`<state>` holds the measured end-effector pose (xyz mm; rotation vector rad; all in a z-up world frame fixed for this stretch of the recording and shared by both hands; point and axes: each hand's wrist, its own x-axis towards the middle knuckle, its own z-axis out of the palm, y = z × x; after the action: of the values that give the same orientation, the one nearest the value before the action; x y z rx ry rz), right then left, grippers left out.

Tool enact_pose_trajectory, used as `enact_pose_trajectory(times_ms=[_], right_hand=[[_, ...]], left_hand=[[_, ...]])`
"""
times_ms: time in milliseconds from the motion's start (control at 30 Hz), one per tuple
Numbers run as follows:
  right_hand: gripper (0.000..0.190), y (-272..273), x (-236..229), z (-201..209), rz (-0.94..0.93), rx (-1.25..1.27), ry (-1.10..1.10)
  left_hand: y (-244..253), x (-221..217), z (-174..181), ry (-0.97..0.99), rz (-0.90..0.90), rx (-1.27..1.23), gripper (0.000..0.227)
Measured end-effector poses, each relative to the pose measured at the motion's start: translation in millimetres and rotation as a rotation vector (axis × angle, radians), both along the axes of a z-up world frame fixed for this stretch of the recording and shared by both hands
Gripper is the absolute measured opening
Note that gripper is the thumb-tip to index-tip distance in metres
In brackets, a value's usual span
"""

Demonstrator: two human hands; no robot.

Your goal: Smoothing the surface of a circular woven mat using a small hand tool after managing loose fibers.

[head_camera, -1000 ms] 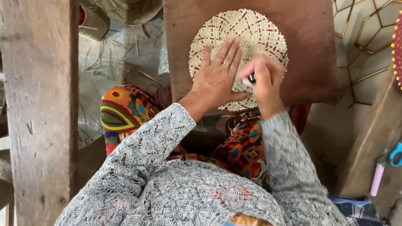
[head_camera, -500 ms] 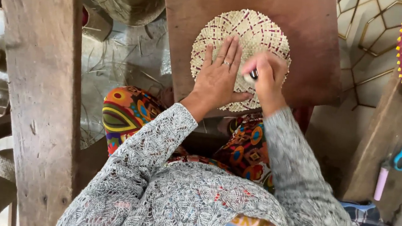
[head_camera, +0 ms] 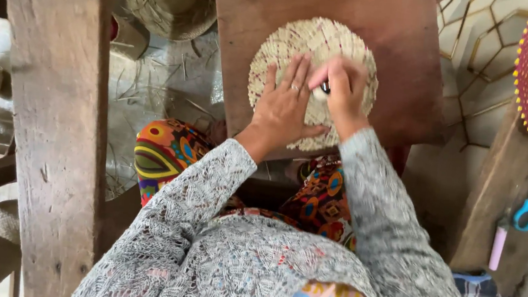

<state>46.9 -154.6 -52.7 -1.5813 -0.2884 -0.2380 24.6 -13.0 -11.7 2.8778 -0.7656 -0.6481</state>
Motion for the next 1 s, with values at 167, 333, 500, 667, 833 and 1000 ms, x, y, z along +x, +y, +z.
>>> enact_pose_trajectory(times_ms=[167,333,500,667,833,1000], right_hand=[[0.041,-9,-2,-1,0.008,-0.085,-0.035],[0.039,-11,-31,21,0.015,-0.047,0.051],[0.040,3,24,16,-0.061,0.011,-0.029],[0.036,-4,30,22,-0.042,-0.064,0.270],[0.037,-8,5,16,-0.098,-0.019,0.184],[0.035,-3,-20,13,-0.140,-0.010,0.009]], left_hand=[[-2,4,8,0.036,0.050,0.030,0.123],[0,0,-4,-0.043,0.034,-0.002,0.123],[-1,2,-6,-0.097,0.025,0.012,0.124],[46,37,-28,-0.073,-0.368,-0.119,0.132],[22,17,-14,-0.058,-0.147,-0.087,0.117],[8,-11,-9,-0.060,0.107,-0.066,0.117]])
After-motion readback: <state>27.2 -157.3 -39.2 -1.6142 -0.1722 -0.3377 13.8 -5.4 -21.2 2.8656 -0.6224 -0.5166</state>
